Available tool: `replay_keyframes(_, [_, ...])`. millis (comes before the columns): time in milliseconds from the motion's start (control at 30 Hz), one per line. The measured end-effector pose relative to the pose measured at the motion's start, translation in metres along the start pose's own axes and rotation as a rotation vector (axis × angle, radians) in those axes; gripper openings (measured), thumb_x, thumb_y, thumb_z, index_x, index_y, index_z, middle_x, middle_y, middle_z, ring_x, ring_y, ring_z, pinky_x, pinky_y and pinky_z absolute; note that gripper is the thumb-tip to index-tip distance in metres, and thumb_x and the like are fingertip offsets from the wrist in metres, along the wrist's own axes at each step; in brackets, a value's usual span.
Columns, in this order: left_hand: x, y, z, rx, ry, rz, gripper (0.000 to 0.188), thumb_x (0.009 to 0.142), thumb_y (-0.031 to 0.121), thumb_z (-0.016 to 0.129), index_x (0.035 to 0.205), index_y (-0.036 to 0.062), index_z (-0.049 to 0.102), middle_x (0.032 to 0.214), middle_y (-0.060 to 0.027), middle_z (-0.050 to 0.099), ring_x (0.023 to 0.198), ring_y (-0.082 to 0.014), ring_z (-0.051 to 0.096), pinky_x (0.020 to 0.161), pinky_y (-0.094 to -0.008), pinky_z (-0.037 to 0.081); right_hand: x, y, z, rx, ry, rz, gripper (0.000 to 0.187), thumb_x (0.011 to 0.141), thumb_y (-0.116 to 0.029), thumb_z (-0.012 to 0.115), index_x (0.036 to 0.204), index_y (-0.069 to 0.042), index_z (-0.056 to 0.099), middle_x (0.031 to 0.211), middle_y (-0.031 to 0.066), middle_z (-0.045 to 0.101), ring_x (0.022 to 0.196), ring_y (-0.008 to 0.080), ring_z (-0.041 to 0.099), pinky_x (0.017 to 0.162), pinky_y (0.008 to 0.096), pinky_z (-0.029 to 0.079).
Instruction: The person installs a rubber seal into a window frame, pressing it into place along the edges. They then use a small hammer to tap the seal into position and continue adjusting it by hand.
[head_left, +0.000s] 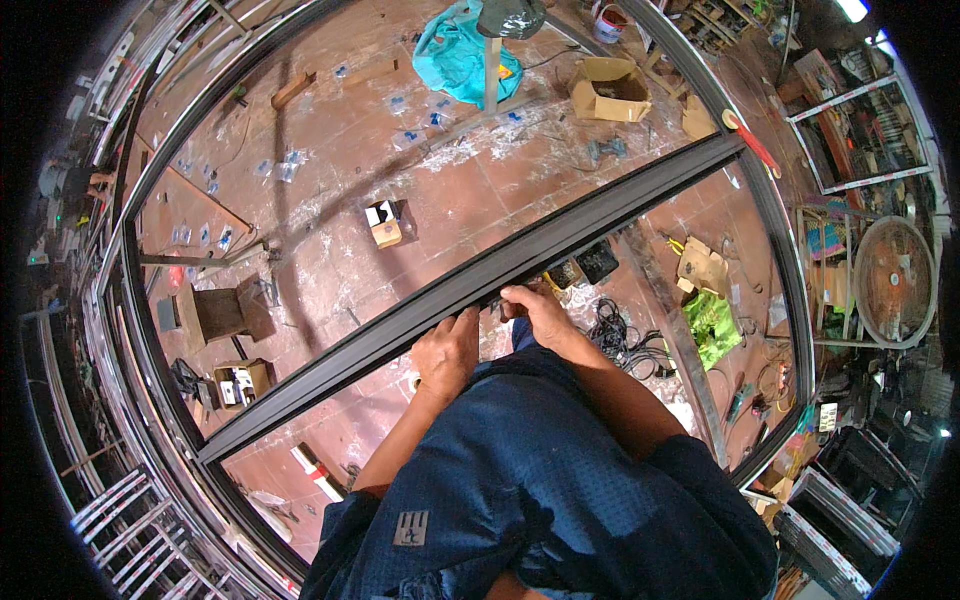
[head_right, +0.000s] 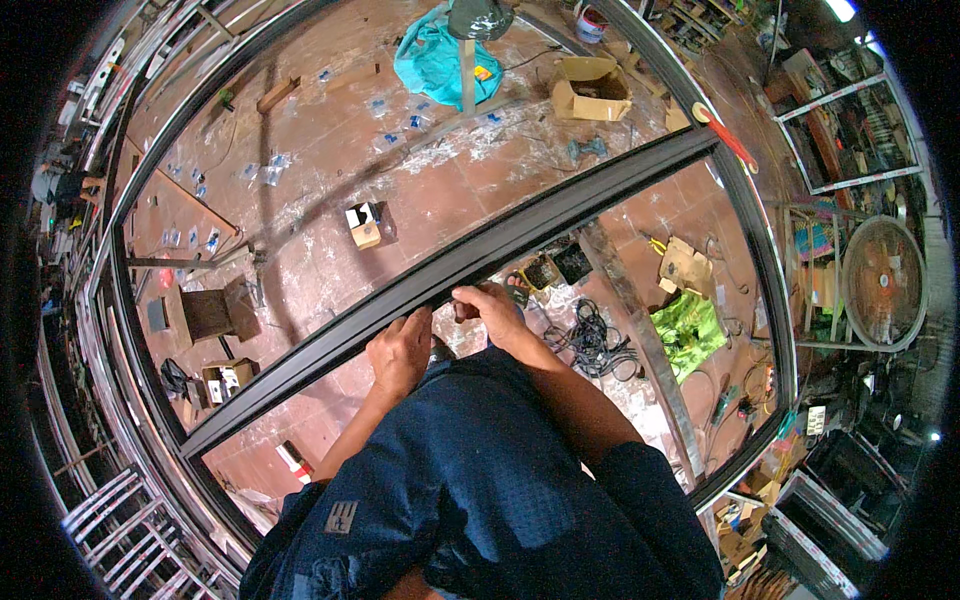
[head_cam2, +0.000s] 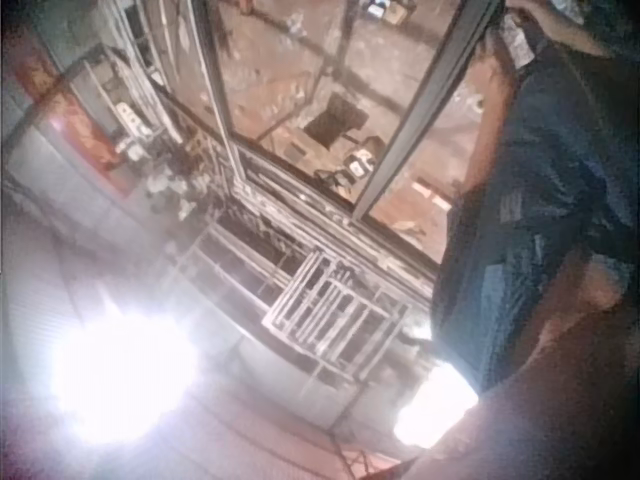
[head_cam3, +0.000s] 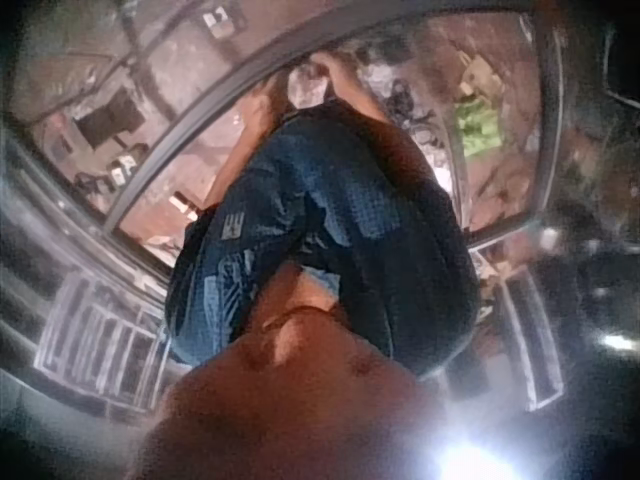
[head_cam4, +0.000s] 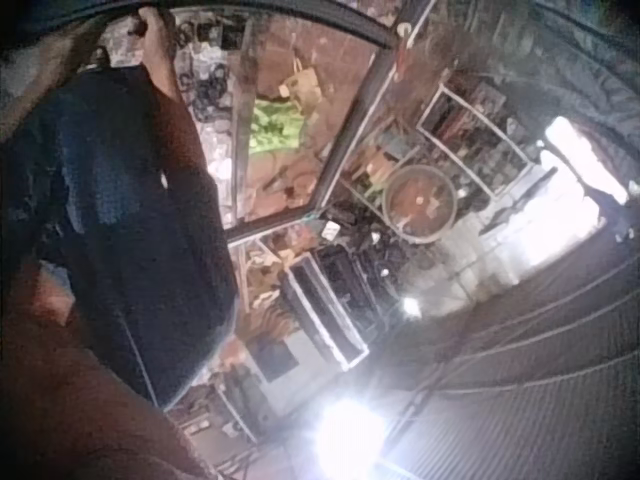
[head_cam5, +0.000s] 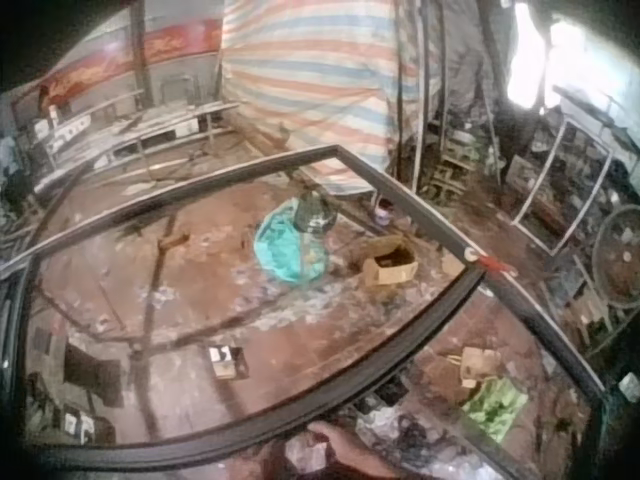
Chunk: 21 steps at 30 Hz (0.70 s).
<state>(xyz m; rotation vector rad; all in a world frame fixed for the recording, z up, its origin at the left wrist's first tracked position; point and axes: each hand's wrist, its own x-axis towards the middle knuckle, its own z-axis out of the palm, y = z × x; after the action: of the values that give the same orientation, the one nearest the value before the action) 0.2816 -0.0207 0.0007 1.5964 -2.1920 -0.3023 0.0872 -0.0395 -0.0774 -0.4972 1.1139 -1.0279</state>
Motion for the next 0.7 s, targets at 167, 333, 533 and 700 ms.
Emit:
replay_keyframes(167, [0.003,-0.003,0.007,-0.001,0.049,0.045,0.013,0.092,0.015,0.075,0.106,0.0148,0.077,0.072,-0.0089,0.067,0.061,-0.0284,0.069,0.054,-0.0412,0.055,0.004,0.004,0.005,-0.165,0.035,-0.064,0.033,0.093,-0.025,0.068,0.068,-0.003,0.065,0.064,0.0059,0.064,0.062,0.0179,0.062,0.063,0.0333,0.049])
replay_keyframes(333, [0.000,-0.007,0.012,0.008,0.061,0.047,0.013,0.092,0.015,0.075,0.106,0.0142,0.075,0.074,-0.0082,0.067,0.060,-0.0282,0.069,0.054,-0.0410,0.056,-0.003,0.000,0.010,0.000,-0.014,0.030,0.017,0.093,-0.017,0.069,0.081,-0.005,0.070,0.070,0.0037,0.065,0.061,0.0161,0.060,0.061,0.0331,0.049])
replay_keyframes(533, [0.000,-0.006,0.015,0.009,0.063,0.049,0.012,0.092,0.015,0.074,0.105,0.0140,0.074,0.077,-0.0085,0.069,0.061,-0.0285,0.070,0.054,-0.0407,0.056,-0.002,0.012,0.016,-0.184,0.019,-0.069,0.013,0.095,-0.017,0.070,0.091,-0.005,0.073,0.080,0.0019,0.069,0.065,0.0139,0.063,0.061,0.0312,0.051])
replay_keyframes(700, [0.001,-0.006,0.014,0.022,0.083,0.065,0.015,0.092,0.017,0.073,0.107,0.0132,0.073,0.078,-0.0091,0.070,0.062,-0.0293,0.071,0.054,-0.0414,0.056,-0.007,0.014,0.026,-0.071,-0.016,0.003,0.027,0.095,-0.024,0.068,0.081,-0.002,0.074,0.073,0.0046,0.068,0.063,0.0144,0.062,0.061,0.0305,0.050])
